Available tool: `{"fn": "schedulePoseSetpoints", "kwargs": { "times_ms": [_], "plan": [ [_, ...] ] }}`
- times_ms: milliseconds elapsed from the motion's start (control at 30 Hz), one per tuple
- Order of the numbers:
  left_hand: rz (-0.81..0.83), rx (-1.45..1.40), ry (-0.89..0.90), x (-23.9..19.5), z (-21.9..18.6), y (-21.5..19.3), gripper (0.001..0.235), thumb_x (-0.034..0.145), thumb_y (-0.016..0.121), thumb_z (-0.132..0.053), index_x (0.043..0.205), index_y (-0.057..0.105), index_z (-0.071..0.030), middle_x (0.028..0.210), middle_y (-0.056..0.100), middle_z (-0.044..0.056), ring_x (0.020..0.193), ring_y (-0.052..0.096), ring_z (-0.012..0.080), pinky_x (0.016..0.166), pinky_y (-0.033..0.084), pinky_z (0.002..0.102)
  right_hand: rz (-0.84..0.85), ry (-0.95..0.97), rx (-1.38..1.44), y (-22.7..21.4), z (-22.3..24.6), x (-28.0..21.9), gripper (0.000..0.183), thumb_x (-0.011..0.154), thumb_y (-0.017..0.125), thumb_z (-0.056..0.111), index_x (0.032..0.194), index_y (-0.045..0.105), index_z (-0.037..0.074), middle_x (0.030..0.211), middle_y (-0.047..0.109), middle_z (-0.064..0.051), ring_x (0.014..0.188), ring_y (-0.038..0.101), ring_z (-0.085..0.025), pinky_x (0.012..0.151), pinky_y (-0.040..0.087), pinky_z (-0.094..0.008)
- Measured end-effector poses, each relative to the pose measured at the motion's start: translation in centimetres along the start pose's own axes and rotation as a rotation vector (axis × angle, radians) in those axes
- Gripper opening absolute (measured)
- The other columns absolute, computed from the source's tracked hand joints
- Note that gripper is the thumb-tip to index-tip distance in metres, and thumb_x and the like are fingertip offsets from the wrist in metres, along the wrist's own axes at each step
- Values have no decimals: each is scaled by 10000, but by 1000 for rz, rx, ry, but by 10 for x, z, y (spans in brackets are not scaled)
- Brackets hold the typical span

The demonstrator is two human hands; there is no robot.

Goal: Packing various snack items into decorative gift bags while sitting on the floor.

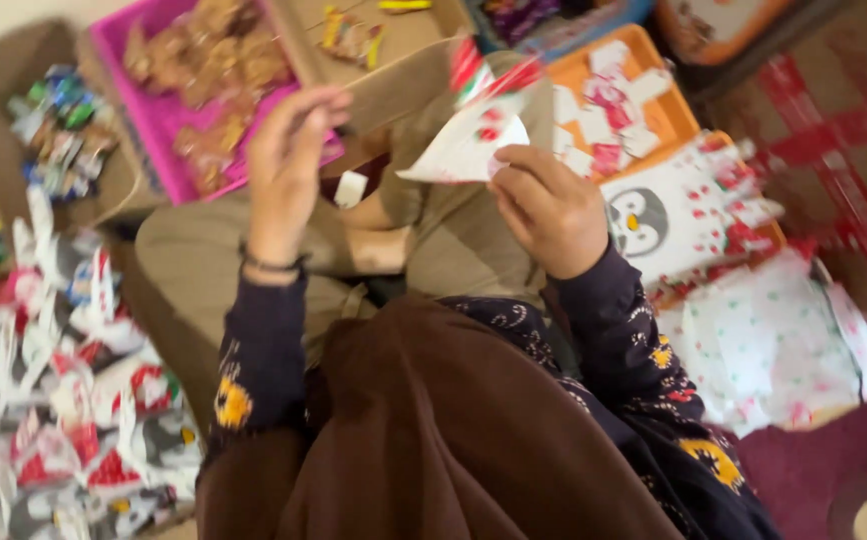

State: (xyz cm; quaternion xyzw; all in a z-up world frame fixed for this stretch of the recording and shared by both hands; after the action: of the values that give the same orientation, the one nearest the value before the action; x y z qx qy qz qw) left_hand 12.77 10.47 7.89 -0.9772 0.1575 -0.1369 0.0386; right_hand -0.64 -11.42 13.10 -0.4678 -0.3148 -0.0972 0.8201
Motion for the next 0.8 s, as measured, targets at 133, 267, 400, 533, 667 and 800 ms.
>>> {"fn": "schedulePoseSetpoints", "kwargs": {
  "times_ms": [133,267,400,533,667,800],
  "plan": [
    [18,33,-66,11,21,2,265,1041,572,-355,1194,658,-156,1161,746,42,998,707,140,761,589,251,39,-122,-2,28,26,10,184,891,779,-48,1058,714,-9,1208,687,-114,930,713,-289,764,561,-363],
    [224,9,15,-3,12,22,347,948,726,-234,1191,579,-34,1093,689,120,953,674,180,843,562,273,91,-174,60,50,40,19,197,899,757,-43,1080,683,-26,1234,666,-154,953,709,-307,791,568,-370],
    [289,-159,-30,-26,9,24,561,913,788,-258,1328,446,-101,1239,635,134,1127,635,200,920,504,298,60,-11,318,66,34,23,300,892,724,-76,1174,629,-40,1221,649,-192,1025,684,-348,882,556,-390],
    [218,-133,-17,-43,23,29,809,837,844,-185,1469,345,-102,1382,553,192,1207,615,280,981,524,371,-20,54,444,84,36,23,363,844,710,-140,1187,608,-79,1171,625,-196,965,641,-295,869,556,-357],
    [134,-175,77,-51,19,26,995,811,877,-110,1582,249,-127,1432,553,191,1280,629,305,1116,523,408,-45,279,629,116,9,16,477,867,664,-152,1290,518,12,1201,552,-136,1047,603,-230,885,551,-313],
    [-3,-262,42,-54,63,21,939,912,883,-140,1637,286,-176,1410,558,77,1237,582,137,988,555,284,-97,364,786,150,-13,10,621,918,637,-186,1466,424,14,1200,448,-112,972,566,-169,866,606,-330]
  ]
}}
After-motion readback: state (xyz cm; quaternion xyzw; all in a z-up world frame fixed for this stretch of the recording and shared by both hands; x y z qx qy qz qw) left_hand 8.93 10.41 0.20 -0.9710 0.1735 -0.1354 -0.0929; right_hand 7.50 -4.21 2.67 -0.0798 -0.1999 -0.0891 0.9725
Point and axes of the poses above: each hand's wrist, its own x-axis towards the middle knuckle, its own y-axis out of the palm, z = x × y, the point moved 8 cm from there along x, towards the middle knuckle
